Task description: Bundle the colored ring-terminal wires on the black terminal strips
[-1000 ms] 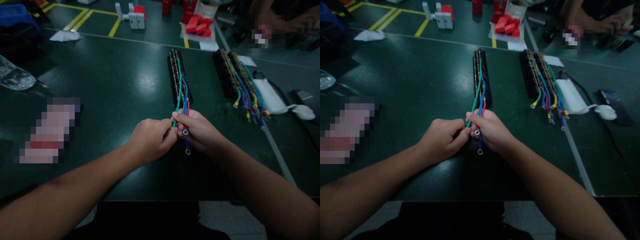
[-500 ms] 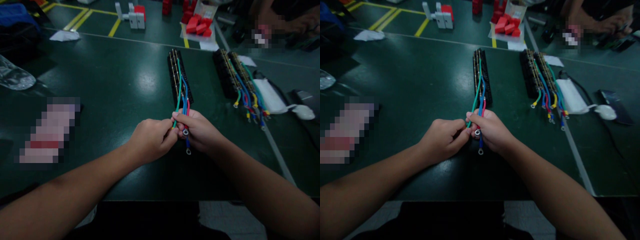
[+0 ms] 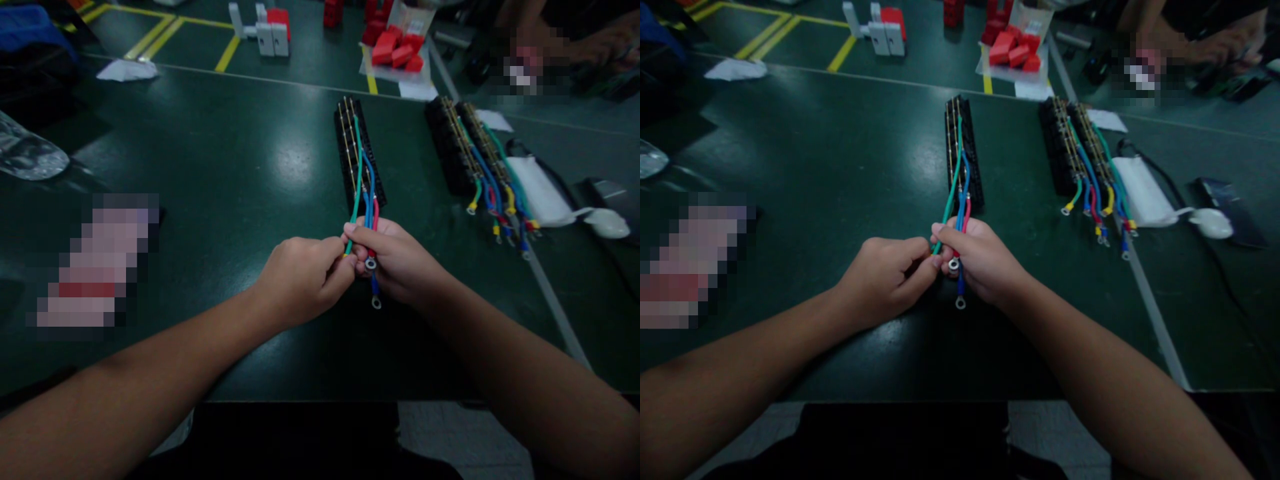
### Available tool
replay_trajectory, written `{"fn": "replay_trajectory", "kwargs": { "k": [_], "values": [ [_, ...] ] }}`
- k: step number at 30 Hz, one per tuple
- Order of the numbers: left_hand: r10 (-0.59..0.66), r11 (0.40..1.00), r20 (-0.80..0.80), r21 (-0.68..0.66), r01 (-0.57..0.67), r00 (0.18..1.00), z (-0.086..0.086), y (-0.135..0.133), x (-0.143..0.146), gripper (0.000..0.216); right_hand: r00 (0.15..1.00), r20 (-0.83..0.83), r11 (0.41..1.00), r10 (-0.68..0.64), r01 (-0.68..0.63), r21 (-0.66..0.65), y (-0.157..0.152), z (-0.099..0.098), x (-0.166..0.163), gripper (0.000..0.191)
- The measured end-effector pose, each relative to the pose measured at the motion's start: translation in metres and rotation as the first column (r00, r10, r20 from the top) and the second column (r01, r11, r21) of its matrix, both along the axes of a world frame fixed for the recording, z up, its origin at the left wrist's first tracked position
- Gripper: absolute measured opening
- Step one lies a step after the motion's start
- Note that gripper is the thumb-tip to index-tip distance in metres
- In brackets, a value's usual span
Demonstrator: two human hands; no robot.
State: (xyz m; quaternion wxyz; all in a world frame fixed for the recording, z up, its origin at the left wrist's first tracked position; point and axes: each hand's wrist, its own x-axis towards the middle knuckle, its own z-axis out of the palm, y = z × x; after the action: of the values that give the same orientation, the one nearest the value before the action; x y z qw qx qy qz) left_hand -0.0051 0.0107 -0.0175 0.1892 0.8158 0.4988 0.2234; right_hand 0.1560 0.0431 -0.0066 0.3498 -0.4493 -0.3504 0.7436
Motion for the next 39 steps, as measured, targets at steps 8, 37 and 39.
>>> {"fn": "replay_trajectory", "kwargs": {
  "k": [8,37,39],
  "values": [
    [0.001,1.0,0.006,0.002,-0.001,1.0,-0.0002,-0.0007,-0.0009,0.033,1.0,0.013,1.0,-0.001,0.001,0.0,-0.0003,0.0007,-0.0008,0.03],
    [-0.018,1.0,-0.02,-0.002,0.018,1.0,0.0014,-0.0003,-0.0016,0.035,1.0,-0.001,0.999,0.009,-0.009,0.03,-0.0016,-0.0019,-0.0008,0.03],
    [-0.026,1.0,-0.023,-0.009,0.026,0.999,0.002,0.0,-0.0013,0.035,1.0,-0.003,0.999,0.012,-0.012,0.035,-0.0016,-0.0024,-0.0004,0.029]
  ]
}}
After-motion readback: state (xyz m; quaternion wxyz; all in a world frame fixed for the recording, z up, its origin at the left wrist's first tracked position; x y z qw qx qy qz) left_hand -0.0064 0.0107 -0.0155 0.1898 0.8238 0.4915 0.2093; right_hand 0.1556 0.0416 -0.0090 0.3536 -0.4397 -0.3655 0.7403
